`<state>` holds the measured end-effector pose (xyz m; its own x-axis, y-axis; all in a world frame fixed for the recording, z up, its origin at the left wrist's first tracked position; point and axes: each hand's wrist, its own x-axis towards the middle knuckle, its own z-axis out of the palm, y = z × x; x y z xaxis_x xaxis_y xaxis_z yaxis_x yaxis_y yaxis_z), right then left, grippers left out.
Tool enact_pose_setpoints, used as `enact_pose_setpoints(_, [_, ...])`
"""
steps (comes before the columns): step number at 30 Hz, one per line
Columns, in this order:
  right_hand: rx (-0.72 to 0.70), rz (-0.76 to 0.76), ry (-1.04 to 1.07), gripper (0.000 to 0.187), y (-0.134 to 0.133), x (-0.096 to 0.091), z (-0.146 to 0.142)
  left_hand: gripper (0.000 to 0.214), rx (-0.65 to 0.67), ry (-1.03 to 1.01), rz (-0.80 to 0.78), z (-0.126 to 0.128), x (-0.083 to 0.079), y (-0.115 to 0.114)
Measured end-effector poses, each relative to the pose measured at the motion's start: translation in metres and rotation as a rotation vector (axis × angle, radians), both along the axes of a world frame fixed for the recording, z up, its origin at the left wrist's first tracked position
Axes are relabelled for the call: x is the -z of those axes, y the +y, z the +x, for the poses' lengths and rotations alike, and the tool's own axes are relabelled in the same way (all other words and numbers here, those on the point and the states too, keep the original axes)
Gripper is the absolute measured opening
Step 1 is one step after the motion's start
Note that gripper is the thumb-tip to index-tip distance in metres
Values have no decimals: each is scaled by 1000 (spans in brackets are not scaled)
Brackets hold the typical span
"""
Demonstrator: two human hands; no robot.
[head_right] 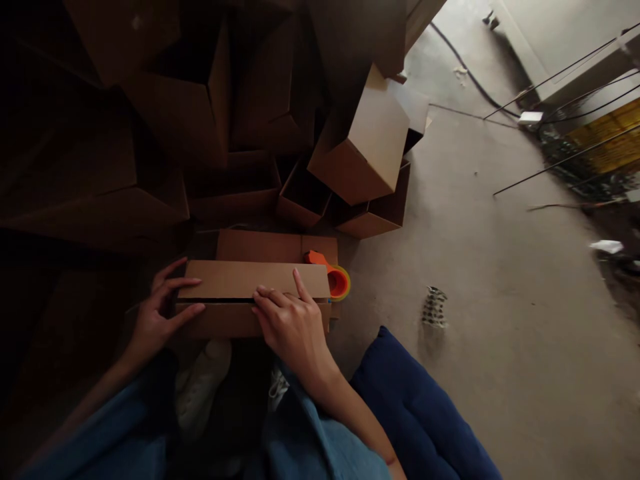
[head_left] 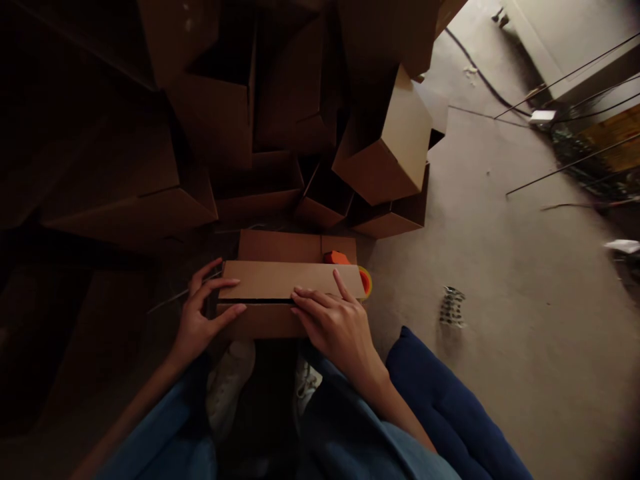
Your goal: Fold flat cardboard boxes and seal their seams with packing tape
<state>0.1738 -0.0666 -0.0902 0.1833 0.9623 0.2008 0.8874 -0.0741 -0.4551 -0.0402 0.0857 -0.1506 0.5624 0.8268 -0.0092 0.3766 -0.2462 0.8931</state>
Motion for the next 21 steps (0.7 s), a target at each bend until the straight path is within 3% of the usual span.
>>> enact_pose_setpoints(6, [-8,0,10,20,-2,3,1,28,-12,17,80,1,2,0])
enact_pose_setpoints(21, [15,2,80,22,0,7,0,22,-15,-17,93,3,10,6])
